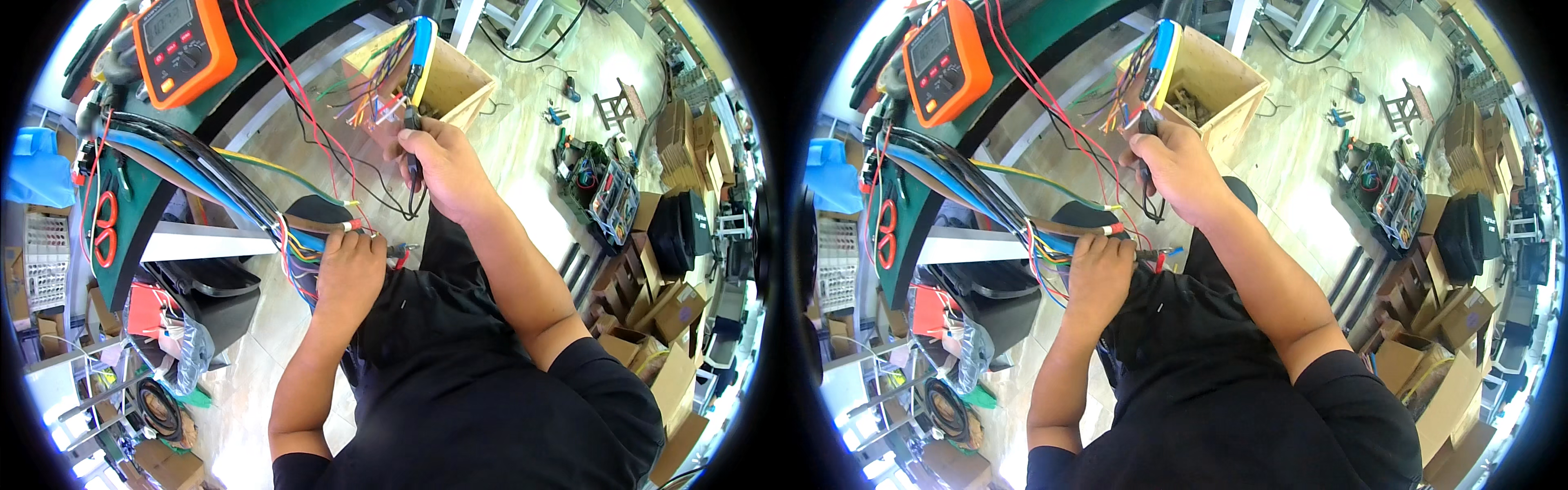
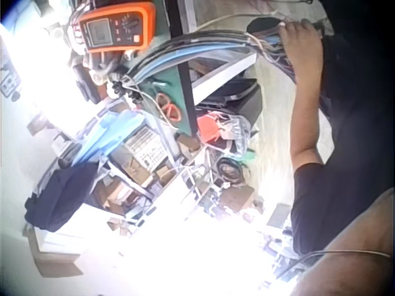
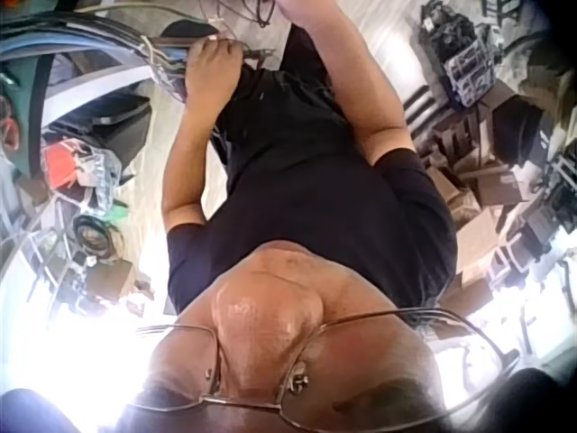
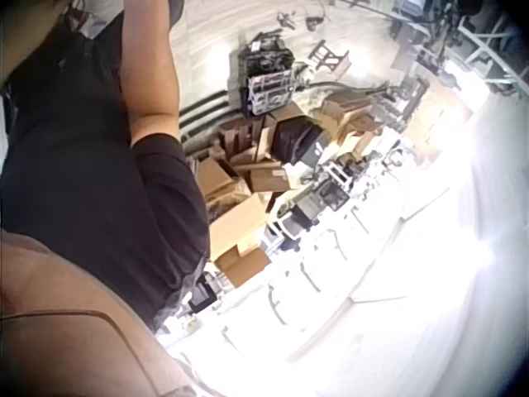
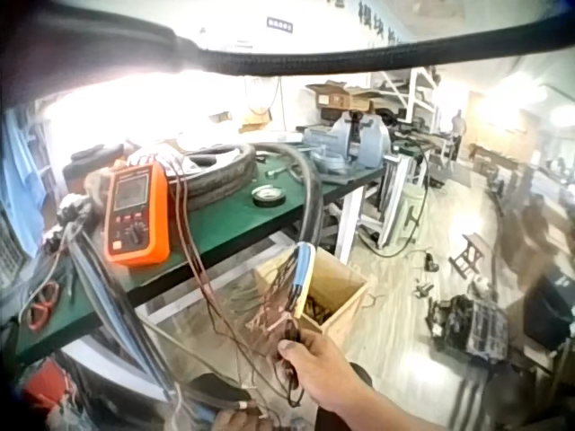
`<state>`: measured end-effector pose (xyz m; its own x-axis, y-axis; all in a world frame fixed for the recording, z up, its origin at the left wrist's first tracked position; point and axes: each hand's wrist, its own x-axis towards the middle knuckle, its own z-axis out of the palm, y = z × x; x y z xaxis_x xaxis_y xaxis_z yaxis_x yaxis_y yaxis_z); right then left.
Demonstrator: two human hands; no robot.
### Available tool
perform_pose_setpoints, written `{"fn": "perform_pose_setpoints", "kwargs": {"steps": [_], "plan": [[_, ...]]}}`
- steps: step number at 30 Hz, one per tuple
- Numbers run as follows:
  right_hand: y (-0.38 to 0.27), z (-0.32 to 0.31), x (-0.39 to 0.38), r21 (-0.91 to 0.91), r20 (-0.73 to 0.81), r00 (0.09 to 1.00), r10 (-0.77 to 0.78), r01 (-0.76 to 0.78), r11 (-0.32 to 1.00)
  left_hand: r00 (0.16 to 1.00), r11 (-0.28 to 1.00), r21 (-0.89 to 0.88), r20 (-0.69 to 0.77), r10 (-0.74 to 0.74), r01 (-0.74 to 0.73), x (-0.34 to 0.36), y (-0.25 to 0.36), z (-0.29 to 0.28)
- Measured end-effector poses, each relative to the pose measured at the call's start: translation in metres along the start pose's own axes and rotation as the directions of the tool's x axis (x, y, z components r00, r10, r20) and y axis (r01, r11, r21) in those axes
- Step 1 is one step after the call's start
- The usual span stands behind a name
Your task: The person uses a multimeter to test voltage or continuity on wires within a large bundle, pressing probes against wire tips while turning the meter dial.
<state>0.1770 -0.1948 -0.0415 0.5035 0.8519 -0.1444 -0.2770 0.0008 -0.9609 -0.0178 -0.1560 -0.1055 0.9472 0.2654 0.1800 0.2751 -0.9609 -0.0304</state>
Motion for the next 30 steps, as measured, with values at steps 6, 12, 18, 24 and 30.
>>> {"fn": "perform_pose_setpoints", "kwargs": {"steps": [6, 12, 18, 24, 30], "plan": [[0.001, -0.007, 0.003, -0.032, 0.033, 0.998, -0.051, 0.052, 0.998, 0.999, 0.993, -0.111, 0.029, -0.040, 0.043, -0.001, 0.000, 0.002], [0.003, -0.005, 0.000, 0.018, 0.035, 0.999, -0.025, 0.025, 1.000, 0.999, 0.989, -0.144, -0.028, -0.043, 0.039, 0.001, -0.001, 0.001], [0.003, -0.003, 0.003, -0.006, 0.023, 1.000, -0.015, 0.015, 1.000, 0.995, 0.988, -0.130, -0.054, -0.086, 0.078, -0.001, 0.000, -0.003], [0.003, -0.001, 0.003, 0.035, 0.019, 1.000, -0.015, 0.014, 0.999, 0.995, 0.990, -0.097, -0.014, -0.100, 0.098, -0.002, 0.001, -0.004], [0.009, 0.004, 0.004, 0.117, -0.002, 0.999, -0.047, 0.047, 0.992, 0.994, 0.993, -0.047, 0.035, -0.106, 0.107, 0.000, 0.002, -0.014]]}}
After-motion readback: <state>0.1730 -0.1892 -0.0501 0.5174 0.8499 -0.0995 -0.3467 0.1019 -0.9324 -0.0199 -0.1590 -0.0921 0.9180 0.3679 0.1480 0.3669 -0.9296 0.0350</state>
